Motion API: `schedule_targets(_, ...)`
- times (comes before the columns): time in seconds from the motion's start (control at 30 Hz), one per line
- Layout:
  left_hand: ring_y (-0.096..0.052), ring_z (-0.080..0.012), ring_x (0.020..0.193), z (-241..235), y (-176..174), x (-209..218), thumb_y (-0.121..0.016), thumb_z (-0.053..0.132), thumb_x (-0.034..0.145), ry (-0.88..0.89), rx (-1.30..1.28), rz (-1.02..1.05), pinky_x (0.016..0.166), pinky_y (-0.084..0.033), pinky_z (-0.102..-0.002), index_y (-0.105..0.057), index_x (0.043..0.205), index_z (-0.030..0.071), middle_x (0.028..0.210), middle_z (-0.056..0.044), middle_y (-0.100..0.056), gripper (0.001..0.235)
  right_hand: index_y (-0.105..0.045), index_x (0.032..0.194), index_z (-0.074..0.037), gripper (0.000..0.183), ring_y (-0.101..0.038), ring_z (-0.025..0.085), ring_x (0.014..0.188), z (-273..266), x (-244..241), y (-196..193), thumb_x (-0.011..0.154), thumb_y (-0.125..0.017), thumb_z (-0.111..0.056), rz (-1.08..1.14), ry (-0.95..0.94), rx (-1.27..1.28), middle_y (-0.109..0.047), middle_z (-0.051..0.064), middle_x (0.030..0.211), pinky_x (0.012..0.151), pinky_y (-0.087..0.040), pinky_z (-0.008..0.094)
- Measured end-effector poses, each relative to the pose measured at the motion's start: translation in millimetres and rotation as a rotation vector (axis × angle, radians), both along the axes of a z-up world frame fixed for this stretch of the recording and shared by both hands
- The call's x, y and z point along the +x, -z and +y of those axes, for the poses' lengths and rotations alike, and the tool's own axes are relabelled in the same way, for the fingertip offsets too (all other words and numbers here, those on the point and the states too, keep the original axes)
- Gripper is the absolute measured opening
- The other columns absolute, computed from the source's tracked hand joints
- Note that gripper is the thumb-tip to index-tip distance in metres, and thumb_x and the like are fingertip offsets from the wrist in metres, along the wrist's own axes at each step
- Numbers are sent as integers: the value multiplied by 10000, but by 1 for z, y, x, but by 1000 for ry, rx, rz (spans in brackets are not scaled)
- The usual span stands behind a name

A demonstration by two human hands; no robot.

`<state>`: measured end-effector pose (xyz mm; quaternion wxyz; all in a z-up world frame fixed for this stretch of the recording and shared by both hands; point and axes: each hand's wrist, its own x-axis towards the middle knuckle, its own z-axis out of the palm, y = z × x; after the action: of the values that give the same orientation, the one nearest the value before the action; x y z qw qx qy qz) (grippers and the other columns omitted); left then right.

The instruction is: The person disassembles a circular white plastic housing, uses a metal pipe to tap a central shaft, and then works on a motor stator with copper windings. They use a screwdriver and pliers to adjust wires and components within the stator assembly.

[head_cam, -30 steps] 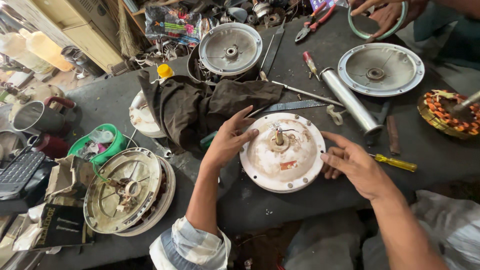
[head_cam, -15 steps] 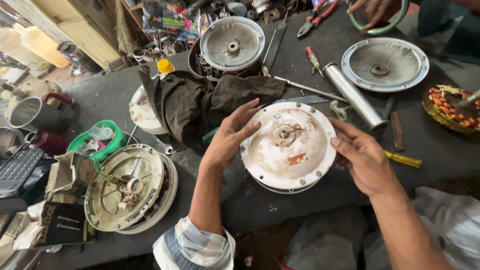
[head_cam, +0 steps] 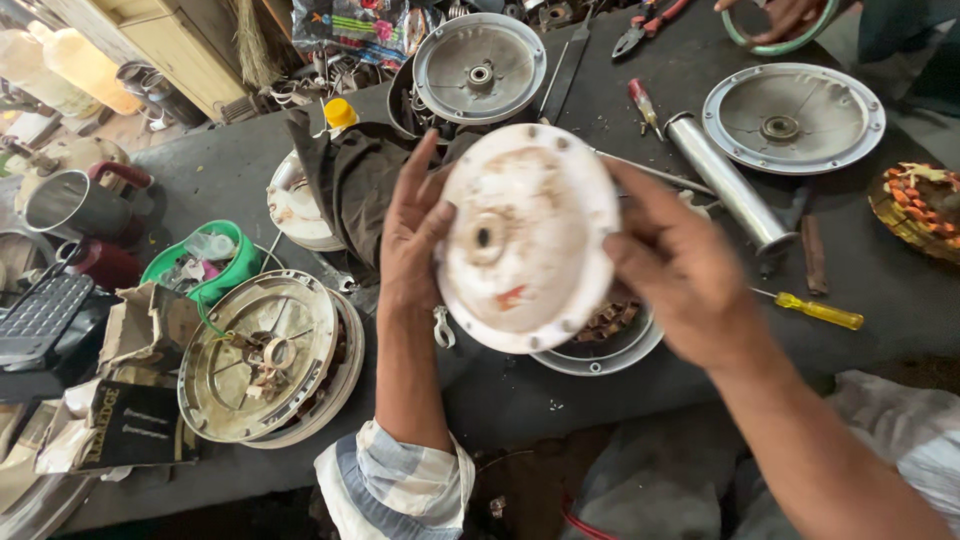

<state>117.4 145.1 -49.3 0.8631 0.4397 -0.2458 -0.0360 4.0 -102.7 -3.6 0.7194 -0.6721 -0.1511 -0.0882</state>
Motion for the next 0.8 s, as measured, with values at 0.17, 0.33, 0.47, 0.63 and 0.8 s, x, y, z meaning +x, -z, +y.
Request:
schedule_targets(0.17,-687,-176,1106,36,13,16,-636,359,1047,-384,187,-127,988,-567,-314,-532,1483,-25,1251,-124,-710,590,-356,1601,-65,684,-744,173,781,52,6,-5,1020,-669,-242,-335,105,-540,-757,80,930,734,-586,334)
schedule_targets(0.33,-625,-130,804,59,34,31,-484,444,1121,-407,163,25,726,-516,-263,-654,1181,-74,924,-65,-676,548,-348,1590,-42,714,-635,224,619,92,-1,12,1007,-709,-245,-608,240,-794,-654,68,758,592,-508,401)
schedule_targets(0.47,-556,-106,709,68,40,39,-354,541,1092,-320,189,46,651,-450,-233,-713,1130,-58,798,-48,-623,699,-353,1584,-44,695,-572,159,588,112,-10,35,1024,-715,-239,-721,213,-812,-618,11,759,530,-471,339)
schedule_targets(0.63,-573,-165,778,74,46,45,-333,579,1093,-226,102,6,763,-475,-281,-674,1070,-76,829,-104,-638,739,-391,1582,-90,587,-508,146,590,121,-12,56,1061,-642,-189,-816,286,-920,-493,-16,704,513,-409,345)
schedule_targets(0.8,-616,-210,920,76,47,52,-380,545,1084,-90,-38,53,910,-494,-328,-659,1089,-80,916,-143,-653,684,-431,1580,-204,550,-512,151,587,122,-6,66,1049,-570,-163,-778,269,-945,-473,-6,713,523,-424,343)
